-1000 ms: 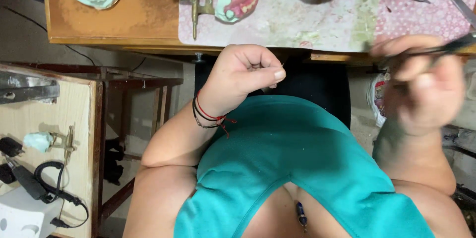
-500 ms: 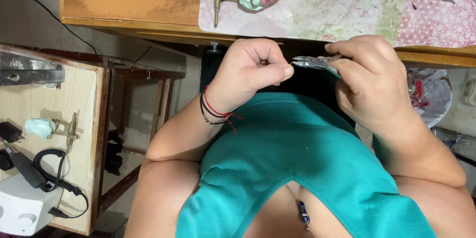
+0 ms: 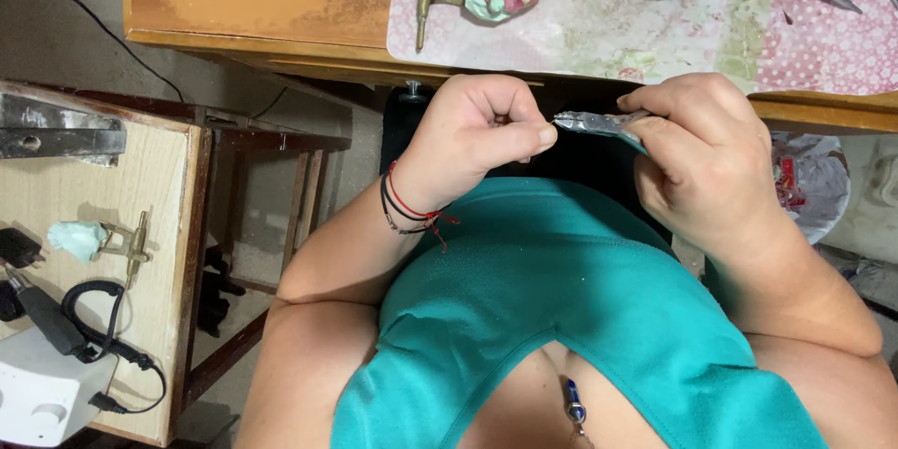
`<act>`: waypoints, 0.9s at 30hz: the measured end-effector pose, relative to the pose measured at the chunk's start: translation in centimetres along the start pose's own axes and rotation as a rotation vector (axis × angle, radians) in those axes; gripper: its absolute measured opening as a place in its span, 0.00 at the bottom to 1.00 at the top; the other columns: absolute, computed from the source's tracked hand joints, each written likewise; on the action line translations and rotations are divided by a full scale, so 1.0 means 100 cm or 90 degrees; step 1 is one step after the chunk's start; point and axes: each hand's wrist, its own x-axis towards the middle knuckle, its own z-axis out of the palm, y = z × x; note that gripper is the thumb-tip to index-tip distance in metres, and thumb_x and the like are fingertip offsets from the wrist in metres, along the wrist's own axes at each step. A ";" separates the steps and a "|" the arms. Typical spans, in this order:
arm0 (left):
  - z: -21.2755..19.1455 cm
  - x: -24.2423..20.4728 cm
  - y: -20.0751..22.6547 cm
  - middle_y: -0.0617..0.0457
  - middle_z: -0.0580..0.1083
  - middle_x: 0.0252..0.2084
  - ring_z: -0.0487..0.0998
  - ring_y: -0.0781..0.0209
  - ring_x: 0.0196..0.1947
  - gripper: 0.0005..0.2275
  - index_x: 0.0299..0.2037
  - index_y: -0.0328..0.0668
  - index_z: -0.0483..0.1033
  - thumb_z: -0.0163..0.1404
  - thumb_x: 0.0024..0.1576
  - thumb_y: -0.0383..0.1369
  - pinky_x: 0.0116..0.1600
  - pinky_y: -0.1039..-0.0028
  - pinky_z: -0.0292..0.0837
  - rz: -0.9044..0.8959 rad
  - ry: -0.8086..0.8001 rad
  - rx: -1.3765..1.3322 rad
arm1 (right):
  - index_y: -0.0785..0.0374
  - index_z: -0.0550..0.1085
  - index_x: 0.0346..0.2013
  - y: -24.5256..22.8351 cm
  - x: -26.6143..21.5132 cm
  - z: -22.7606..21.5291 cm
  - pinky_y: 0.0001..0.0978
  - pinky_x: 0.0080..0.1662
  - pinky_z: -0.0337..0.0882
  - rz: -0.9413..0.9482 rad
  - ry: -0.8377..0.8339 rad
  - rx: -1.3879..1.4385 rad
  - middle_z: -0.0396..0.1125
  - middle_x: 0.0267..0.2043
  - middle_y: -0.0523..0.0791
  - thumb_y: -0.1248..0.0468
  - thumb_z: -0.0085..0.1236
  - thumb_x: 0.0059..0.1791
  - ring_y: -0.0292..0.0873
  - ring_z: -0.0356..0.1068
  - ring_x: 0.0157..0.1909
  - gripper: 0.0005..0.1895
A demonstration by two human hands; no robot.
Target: The person works on a dental mold held in a metal clamp, using a metal tool to apply and shape a pink material on the teeth. They also use pliers to cut and bend a small metal wire, then place the wire onto the mold.
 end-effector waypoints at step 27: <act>0.004 0.004 -0.020 0.62 0.70 0.23 0.63 0.76 0.24 0.08 0.26 0.45 0.74 0.58 0.56 0.29 0.30 0.82 0.58 0.005 0.007 -0.001 | 0.68 0.74 0.34 0.014 -0.017 0.001 0.45 0.38 0.68 0.007 -0.059 -0.045 0.72 0.42 0.51 0.78 0.52 0.56 0.56 0.69 0.38 0.08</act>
